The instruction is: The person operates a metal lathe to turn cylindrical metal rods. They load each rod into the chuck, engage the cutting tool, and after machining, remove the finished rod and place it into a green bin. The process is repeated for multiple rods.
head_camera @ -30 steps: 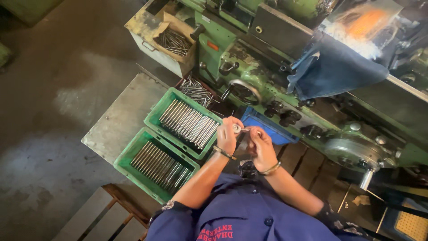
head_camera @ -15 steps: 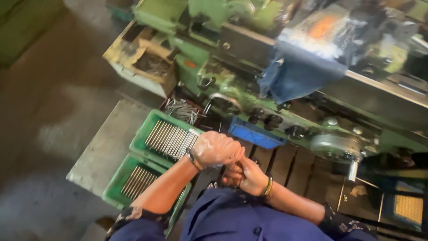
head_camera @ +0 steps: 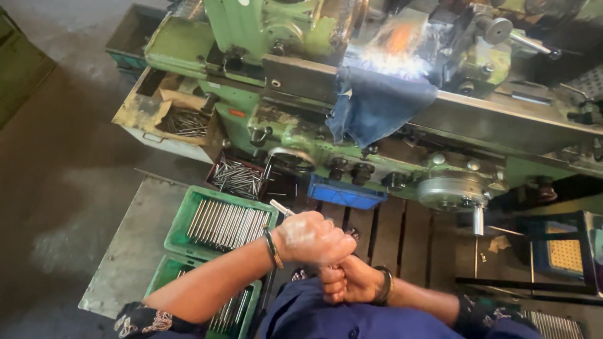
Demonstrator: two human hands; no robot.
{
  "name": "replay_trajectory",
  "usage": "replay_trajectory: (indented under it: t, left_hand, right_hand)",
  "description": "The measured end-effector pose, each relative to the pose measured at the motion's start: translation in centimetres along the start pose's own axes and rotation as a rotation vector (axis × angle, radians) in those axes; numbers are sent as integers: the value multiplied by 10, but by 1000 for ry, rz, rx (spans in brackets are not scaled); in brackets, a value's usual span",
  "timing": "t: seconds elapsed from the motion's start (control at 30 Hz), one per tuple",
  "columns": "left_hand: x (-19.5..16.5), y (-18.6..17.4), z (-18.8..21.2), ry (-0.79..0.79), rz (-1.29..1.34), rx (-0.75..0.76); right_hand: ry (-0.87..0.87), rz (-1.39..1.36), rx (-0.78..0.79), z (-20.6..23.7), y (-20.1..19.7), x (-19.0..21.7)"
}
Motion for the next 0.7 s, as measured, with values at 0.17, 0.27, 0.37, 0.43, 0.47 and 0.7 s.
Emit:
replay_trajectory:
  t: [0.17, 0.27, 0.37, 0.43, 0.47, 0.7]
  left_hand:
    - [13, 10, 5, -92, 154, -31]
    - [13, 39, 33, -647, 302, -104]
    - [7, 98, 76, -1361, 514, -867]
    - [4, 134, 126, -1589, 968, -1327]
    - [-3, 146, 153, -1497, 1235, -1612]
    - [-70, 194, 259, -2136, 1563, -1799]
  right_hand:
    - [-318, -65, -283, 5, 10, 16]
    - [-674, -131, -540, 12, -6, 33]
    - [-896, 29, -621, 20, -43, 61]
    - [-959, 202, -776, 30, -77, 65]
    - [-973, 307, -901, 37, -94, 63]
    - [-169, 1154, -1727, 135, -181, -31]
Point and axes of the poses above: each hand's wrist, its own z-axis away from the middle knuckle, its own y-axis out of the palm, x = y × z, the point moved 1 cm from there along -z, towards the middle knuckle, and after that the axes turned 3 degrees about y, right-handed, at the moved point
